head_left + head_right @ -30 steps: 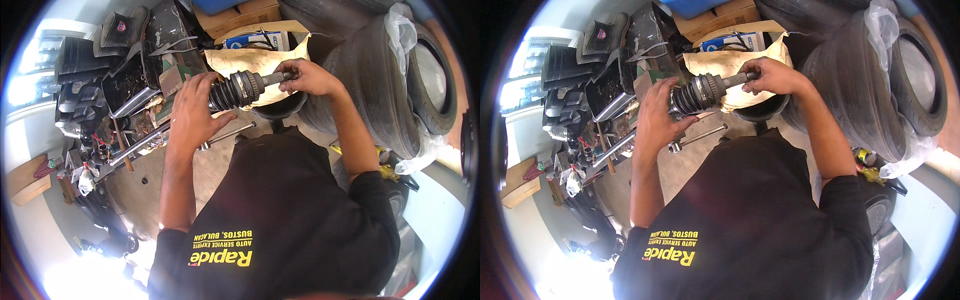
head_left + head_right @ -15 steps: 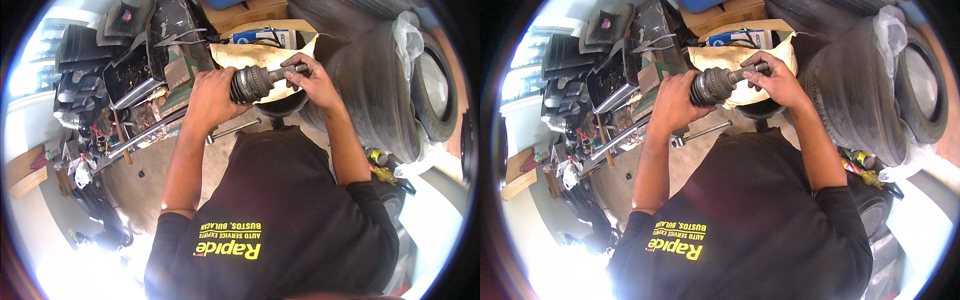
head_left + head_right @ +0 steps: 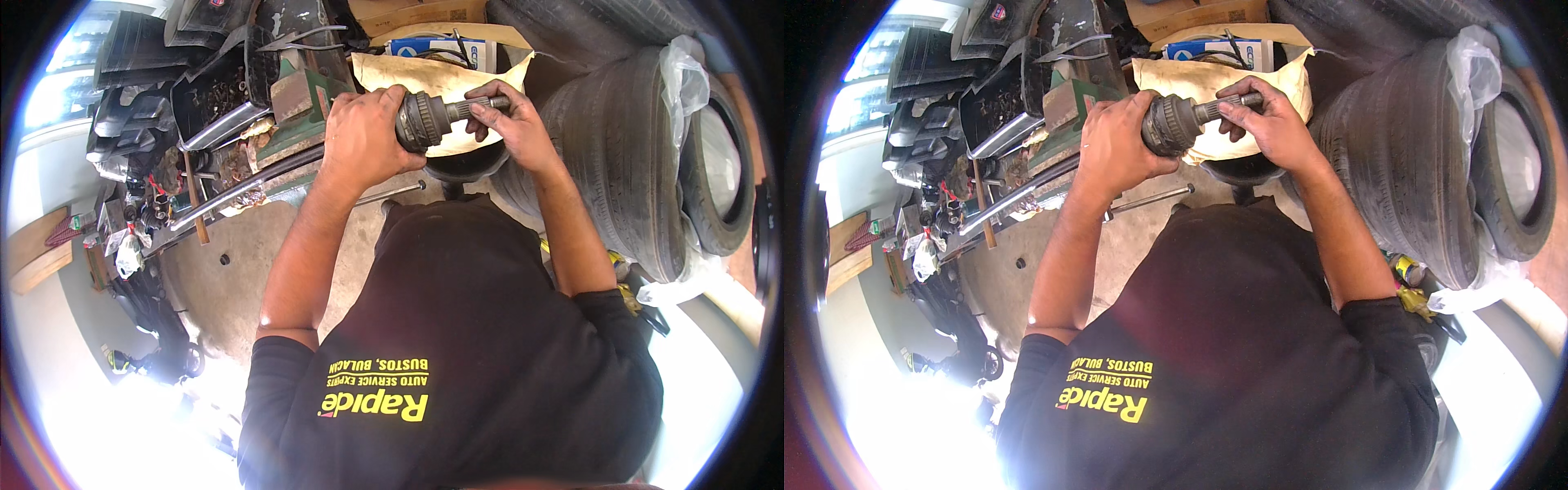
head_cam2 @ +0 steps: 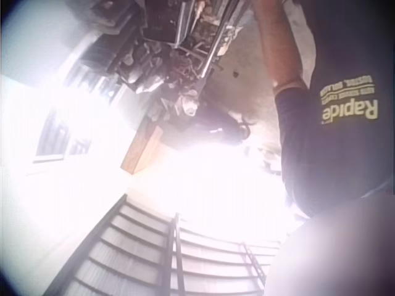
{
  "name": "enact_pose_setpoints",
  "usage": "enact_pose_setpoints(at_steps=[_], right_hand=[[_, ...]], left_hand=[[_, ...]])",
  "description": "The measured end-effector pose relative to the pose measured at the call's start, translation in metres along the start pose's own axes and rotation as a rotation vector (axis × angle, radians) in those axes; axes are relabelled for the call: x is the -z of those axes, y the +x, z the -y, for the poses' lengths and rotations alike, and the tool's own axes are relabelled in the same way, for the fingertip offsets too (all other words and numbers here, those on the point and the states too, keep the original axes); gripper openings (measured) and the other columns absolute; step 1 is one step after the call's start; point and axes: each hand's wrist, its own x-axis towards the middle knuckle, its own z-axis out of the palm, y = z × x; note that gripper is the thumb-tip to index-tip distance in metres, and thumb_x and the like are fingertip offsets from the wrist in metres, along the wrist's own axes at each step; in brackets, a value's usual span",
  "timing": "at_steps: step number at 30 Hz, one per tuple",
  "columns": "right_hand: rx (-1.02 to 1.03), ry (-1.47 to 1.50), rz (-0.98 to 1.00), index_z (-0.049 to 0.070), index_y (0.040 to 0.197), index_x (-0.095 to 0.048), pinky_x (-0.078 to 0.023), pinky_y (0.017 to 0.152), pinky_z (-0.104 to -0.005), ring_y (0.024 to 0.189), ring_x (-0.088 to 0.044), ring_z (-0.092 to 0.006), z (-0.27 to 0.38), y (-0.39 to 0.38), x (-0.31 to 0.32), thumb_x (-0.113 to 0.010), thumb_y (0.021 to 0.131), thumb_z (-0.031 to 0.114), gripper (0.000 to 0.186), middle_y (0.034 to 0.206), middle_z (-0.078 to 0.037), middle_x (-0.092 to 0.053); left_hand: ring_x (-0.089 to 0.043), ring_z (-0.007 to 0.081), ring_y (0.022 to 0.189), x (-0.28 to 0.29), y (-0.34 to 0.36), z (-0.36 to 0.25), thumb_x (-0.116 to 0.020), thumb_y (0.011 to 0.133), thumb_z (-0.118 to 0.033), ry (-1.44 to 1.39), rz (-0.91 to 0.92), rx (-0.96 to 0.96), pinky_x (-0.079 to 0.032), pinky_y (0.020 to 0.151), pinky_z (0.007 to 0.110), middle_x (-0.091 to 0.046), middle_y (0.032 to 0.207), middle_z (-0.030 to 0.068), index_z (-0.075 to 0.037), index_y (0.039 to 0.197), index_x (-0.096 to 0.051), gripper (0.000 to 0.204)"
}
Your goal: The person secures a driveshaft in a bench vise and uses a hammer and screwdriver to remove the old CV boot. They then install a new CV boot, secure it with clamps, and apply grease to the joint.
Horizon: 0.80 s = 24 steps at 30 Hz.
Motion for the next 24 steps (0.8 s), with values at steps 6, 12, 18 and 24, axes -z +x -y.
enact_pose_setpoints(at_steps=[6, 12, 18, 24], right_hand=[[-0.028, 0.013, -0.011, -0.001, 0.117, -0.063, -0.058, 0.073, -0.0287, 0.083, -0.071, -0.0138, 0.0, -0.003, -0.003, -0.069, 0.105, 0.013, 0.019, 0.095, -0.008, -0.071], [0.016, -0.097, 0.017, -0.001, 0.119, -0.062, -0.06, 0.077, -0.0288, 0.088, -0.072, -0.0146, 0.009, -0.006, -0.003, -0.069, 0.104, 0.011, 0.021, 0.102, -0.009, -0.071], [-0.003, -0.057, 0.0, -0.001, 0.122, -0.061, -0.06, 0.076, -0.0292, 0.089, -0.073, -0.015, 0.003, -0.007, -0.002, -0.07, 0.104, 0.011, 0.023, 0.103, -0.009, -0.071], [-0.009, -0.009, -0.01, -0.001, 0.123, -0.061, -0.06, 0.074, -0.0296, 0.086, -0.072, -0.0148, -0.009, -0.006, -0.001, -0.07, 0.104, 0.013, 0.025, 0.098, -0.01, -0.072]], left_hand=[[-0.069, 0.0391, 0.107, -0.002, -0.001, -0.003, -0.096, 0.052, -0.032, 0.078, -0.064, -0.035, -0.049, 0.105, 0.049, -0.074, 0.109, 0.0157, -0.007, 0.122, -0.065, 0.08], [-0.072, 0.0346, 0.099, 0.007, 0.006, -0.002, -0.097, 0.054, -0.038, 0.119, -0.006, -0.073, -0.051, 0.103, 0.046, -0.076, 0.103, 0.0162, -0.003, 0.117, -0.069, 0.078], [-0.073, 0.0348, 0.101, 0.01, 0.007, -0.007, -0.097, 0.054, -0.036, 0.092, 0.057, -0.04, -0.05, 0.102, 0.046, -0.076, 0.104, 0.0165, -0.003, 0.116, -0.068, 0.076], [-0.067, 0.0375, 0.117, -0.005, -0.007, -0.017, -0.099, 0.054, -0.03, 0.162, -0.136, -0.043, -0.044, 0.111, 0.053, -0.072, 0.121, 0.0141, -0.007, 0.132, -0.062, 0.089]])
